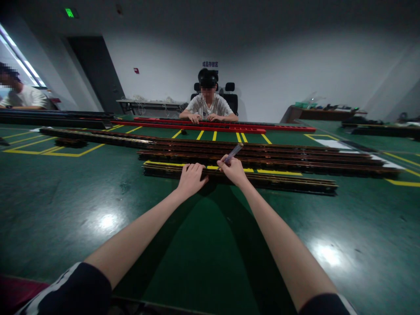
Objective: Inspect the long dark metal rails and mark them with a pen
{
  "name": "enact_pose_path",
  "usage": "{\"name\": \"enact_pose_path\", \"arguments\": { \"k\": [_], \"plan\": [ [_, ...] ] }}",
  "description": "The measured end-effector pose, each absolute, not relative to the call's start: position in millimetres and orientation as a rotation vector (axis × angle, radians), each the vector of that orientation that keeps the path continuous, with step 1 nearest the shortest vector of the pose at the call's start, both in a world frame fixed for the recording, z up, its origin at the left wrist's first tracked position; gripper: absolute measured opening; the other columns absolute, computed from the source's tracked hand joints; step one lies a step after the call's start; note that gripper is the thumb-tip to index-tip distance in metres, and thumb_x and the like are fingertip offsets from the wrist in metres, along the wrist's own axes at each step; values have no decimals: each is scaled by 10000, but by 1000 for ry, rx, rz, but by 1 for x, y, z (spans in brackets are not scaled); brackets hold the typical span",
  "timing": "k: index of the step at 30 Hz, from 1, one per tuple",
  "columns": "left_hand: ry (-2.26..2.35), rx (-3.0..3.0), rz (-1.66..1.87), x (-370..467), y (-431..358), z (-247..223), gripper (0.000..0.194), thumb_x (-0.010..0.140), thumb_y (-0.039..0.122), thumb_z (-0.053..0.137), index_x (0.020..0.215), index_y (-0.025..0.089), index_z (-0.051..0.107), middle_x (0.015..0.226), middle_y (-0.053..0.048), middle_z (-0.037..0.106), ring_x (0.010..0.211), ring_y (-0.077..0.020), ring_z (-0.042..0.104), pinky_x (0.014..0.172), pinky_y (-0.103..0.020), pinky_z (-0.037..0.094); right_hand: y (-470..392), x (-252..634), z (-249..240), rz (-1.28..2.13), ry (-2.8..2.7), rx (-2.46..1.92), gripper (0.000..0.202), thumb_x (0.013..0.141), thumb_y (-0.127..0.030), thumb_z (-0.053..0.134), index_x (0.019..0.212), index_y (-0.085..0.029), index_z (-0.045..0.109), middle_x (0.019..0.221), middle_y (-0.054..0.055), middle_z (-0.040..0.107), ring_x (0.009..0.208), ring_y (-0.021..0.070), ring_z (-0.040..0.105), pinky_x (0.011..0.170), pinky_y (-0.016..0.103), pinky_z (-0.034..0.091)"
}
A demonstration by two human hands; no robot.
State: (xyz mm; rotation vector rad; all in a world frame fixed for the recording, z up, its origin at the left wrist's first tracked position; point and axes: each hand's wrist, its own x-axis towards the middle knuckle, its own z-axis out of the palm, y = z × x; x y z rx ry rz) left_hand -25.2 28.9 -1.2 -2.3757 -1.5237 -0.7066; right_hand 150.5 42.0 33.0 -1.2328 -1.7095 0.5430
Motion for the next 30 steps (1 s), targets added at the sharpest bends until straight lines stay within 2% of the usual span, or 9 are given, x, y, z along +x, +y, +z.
{"name": "enact_pose_path", "arguments": {
  "k": [30],
  "plan": [
    [-1524,-2381,-698,-27,29,-1,338,890,365,487,1137,158,589,1131,-107,649,1060,-259,571,994,-438,376,40,152,34,505,-1705,-1246,176,756,-342,546,640,-212,519,530,1,579,551,173,578,607,297,446]
  ]
}}
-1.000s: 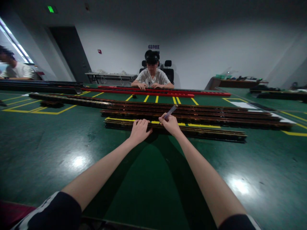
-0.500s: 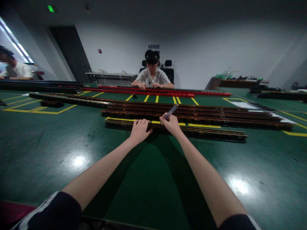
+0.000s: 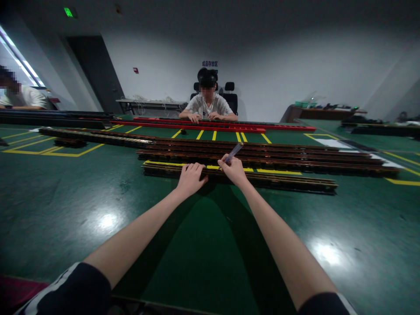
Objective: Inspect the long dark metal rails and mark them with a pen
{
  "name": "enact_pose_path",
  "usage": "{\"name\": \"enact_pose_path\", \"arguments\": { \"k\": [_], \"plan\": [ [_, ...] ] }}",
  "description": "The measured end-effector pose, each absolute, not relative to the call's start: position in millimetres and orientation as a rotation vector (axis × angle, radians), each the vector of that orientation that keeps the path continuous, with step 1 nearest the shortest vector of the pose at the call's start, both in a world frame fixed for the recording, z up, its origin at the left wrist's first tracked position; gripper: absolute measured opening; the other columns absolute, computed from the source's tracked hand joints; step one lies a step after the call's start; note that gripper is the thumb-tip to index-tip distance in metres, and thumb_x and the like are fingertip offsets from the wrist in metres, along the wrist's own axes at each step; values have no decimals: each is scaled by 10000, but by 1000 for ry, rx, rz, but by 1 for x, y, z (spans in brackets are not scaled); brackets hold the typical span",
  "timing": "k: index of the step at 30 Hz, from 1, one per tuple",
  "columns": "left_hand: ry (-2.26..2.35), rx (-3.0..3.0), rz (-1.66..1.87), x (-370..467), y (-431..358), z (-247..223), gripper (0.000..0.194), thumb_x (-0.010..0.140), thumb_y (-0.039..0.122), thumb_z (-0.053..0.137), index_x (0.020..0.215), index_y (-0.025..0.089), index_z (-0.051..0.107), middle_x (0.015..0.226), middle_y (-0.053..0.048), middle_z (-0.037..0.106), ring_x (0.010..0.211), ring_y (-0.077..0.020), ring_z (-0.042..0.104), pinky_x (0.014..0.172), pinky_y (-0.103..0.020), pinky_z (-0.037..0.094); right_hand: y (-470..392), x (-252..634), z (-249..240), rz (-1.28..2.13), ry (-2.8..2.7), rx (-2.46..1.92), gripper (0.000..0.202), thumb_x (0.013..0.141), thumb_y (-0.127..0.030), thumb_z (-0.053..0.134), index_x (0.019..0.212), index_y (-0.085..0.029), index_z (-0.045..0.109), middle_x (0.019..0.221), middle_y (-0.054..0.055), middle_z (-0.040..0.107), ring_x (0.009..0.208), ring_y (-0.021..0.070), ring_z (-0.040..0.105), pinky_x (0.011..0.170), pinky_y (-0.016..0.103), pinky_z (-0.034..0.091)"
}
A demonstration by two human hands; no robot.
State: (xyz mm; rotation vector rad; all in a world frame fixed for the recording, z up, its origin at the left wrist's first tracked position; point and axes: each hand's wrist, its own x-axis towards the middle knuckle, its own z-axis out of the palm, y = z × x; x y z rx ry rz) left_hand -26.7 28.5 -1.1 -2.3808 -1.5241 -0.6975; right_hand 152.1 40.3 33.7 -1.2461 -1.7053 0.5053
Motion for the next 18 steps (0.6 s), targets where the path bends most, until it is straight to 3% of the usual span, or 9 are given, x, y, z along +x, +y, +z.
{"name": "enact_pose_path", "arguments": {
  "k": [18],
  "plan": [
    [-1503,-2387,-712,-27,28,-2,335,882,349,498,1148,172,597,1127,-105,650,1058,-260,575,984,-450,390,42,154,32,542,-1704,-1228,187,750,-366,555,644,-215,525,532,5,587,556,176,583,615,304,453]
  ]
}}
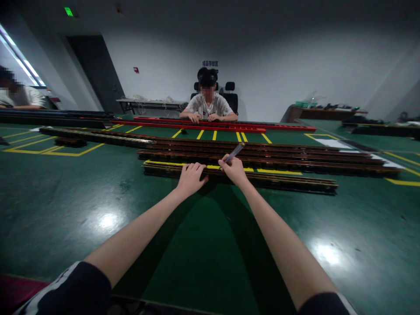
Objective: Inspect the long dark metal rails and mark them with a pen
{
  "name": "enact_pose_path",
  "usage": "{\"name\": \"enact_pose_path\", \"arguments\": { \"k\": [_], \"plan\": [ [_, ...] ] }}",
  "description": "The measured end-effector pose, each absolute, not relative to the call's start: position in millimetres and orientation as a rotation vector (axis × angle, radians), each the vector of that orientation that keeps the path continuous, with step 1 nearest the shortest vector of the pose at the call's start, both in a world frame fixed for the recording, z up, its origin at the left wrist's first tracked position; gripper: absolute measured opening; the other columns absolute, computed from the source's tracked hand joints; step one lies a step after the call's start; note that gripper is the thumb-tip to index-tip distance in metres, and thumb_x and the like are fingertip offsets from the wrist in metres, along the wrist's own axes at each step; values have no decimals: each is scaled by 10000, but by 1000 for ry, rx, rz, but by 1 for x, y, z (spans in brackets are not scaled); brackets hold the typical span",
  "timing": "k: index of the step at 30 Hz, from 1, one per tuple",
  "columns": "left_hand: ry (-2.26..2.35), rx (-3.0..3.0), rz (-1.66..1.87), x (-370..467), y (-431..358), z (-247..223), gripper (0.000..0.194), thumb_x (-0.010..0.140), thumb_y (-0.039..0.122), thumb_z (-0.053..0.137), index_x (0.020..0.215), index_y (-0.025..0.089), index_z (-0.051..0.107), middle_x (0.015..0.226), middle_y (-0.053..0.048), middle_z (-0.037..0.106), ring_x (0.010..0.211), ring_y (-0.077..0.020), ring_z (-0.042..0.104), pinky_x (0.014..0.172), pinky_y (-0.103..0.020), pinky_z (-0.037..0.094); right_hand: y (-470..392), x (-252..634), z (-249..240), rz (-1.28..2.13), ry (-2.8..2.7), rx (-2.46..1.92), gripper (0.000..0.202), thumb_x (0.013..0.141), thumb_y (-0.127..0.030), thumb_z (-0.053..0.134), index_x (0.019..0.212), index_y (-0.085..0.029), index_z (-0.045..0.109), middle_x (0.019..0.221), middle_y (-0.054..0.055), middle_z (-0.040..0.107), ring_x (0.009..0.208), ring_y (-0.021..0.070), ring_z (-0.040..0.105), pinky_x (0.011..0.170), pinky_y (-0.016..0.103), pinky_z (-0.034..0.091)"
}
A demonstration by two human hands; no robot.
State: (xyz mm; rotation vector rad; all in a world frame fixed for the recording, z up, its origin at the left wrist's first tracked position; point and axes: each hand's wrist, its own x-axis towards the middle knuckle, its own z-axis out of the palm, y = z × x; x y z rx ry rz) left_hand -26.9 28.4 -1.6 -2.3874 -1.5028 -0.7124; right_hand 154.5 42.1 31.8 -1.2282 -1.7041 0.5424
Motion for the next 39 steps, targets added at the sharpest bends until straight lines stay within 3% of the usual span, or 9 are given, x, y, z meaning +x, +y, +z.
{"name": "enact_pose_path", "arguments": {
  "k": [39],
  "plan": [
    [-1515,-2389,-720,-26,28,0,322,894,352,480,1122,159,602,1117,-108,652,1053,-254,580,991,-439,383,42,155,31,488,-1700,-1262,187,740,-367,550,634,-214,532,520,3,577,551,181,583,626,304,450]
  ]
}}
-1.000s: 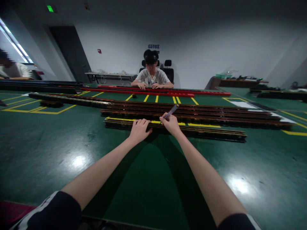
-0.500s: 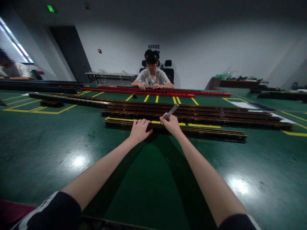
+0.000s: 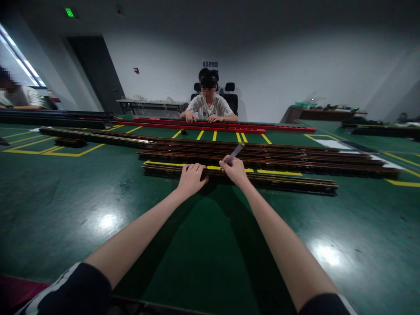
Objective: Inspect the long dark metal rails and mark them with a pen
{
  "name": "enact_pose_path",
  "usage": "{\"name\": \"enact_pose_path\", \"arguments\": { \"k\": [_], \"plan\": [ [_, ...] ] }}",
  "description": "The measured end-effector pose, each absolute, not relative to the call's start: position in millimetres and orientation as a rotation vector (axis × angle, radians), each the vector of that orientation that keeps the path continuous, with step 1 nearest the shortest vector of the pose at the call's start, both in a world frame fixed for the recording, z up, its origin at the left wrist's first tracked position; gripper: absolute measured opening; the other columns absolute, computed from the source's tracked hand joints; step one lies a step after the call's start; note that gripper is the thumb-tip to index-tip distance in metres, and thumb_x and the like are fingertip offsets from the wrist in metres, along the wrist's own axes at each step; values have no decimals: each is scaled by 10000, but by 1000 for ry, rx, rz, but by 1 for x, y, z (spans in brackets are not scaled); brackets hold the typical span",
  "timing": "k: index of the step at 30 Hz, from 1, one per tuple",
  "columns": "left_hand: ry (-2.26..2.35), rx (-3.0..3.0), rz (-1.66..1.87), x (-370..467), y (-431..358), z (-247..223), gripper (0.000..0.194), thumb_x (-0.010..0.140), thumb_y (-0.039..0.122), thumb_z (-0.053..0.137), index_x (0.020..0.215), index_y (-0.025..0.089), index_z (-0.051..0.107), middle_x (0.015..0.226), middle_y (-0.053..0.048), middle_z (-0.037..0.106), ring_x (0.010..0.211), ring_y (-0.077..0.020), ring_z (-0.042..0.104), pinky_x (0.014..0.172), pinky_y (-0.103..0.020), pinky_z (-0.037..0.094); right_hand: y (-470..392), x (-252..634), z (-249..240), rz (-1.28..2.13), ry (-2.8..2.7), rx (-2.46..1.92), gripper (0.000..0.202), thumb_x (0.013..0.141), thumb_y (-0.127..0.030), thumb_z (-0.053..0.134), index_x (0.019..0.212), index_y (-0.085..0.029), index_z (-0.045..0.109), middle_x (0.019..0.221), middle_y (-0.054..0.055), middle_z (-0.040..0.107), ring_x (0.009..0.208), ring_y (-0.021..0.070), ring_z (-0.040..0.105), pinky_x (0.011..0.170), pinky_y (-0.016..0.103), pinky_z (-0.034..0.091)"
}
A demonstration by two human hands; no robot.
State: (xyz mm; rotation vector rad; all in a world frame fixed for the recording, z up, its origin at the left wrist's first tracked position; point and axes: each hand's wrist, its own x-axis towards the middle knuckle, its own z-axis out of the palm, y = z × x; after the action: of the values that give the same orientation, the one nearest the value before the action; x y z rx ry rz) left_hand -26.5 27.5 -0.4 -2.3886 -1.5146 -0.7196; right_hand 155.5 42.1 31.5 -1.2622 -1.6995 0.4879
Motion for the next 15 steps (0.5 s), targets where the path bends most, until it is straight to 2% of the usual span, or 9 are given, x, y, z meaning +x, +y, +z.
{"name": "enact_pose_path", "arguments": {
  "k": [15],
  "plan": [
    [-1554,-2357,-698,-26,28,0,301,896,321,470,1098,142,603,1102,-110,653,1045,-254,574,985,-436,380,41,154,32,439,-1745,-1265,195,752,-351,542,617,-211,526,528,7,589,556,176,578,625,294,436]
  ]
}}
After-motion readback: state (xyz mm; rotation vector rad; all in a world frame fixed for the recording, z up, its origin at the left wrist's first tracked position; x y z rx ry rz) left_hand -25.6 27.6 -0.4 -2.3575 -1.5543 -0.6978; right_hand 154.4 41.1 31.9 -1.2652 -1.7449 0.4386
